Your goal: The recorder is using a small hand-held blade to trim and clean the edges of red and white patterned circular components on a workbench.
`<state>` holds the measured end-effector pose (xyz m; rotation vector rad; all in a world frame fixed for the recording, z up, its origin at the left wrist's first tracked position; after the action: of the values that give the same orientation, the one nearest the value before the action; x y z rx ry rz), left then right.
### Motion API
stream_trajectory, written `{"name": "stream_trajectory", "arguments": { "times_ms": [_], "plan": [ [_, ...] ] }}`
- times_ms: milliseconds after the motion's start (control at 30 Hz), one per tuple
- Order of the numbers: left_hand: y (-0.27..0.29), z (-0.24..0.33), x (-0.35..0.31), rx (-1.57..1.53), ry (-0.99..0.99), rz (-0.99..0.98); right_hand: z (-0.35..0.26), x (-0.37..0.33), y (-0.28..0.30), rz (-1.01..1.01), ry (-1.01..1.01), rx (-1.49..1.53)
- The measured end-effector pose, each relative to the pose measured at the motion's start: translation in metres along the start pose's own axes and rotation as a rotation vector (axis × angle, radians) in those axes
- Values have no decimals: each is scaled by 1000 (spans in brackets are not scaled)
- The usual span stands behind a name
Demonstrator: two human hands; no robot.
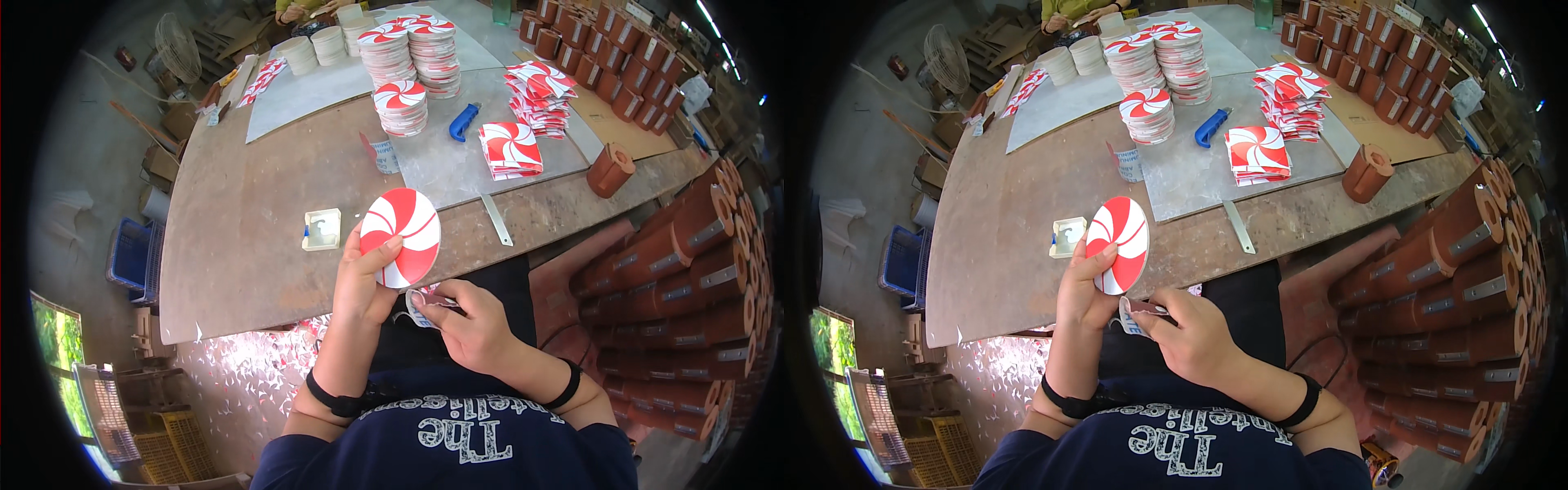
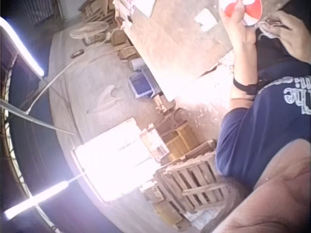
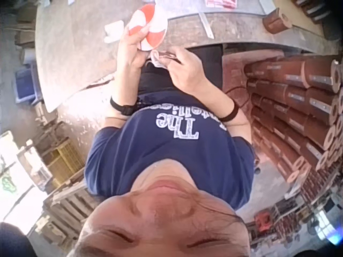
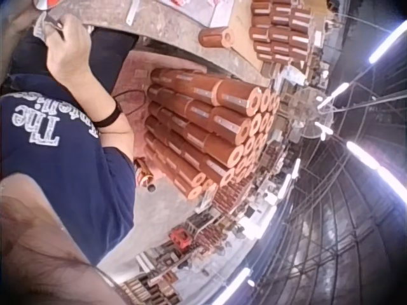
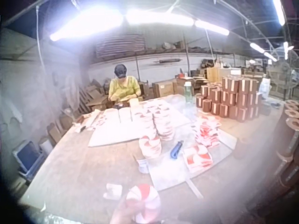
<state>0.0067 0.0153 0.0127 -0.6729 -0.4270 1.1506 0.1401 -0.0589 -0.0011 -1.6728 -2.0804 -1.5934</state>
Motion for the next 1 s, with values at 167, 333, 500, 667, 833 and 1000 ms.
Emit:
{"name": "stream_trajectory", "arguments": {
  "times_ms": [167, 333, 500, 667, 833, 1000],
  "plan": [
    [0, -1, -4, -72, -2, -7, 4, 20, 24, 238, -101, -46],
    [-2, -4, -7, -42, 3, 0, 2, 14, 13, 207, -132, -126],
    [-2, -2, -6, -74, 8, 47, -4, 3, 4, 79, -89, -33],
    [-7, -2, -10, -50, 10, 27, 4, 20, 18, 243, -137, -66],
    [-3, -3, -7, -61, 24, 34, -4, 5, 5, 70, -73, -78],
    [-3, -5, -9, -55, 25, 30, 0, 20, 21, 245, -141, -93]
  ]
}}
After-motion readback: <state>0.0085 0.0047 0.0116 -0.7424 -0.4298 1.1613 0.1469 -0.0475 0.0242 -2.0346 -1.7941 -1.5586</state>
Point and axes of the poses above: each hand's wrist, its own x-axis towards the middle knuckle, its own y-axis out of the back of the hand, z = x × y, the point moved 1 cm from there along x, towards the middle knuckle, and after that the axes turned 14 degrees about -z, right-handed, at the moved point
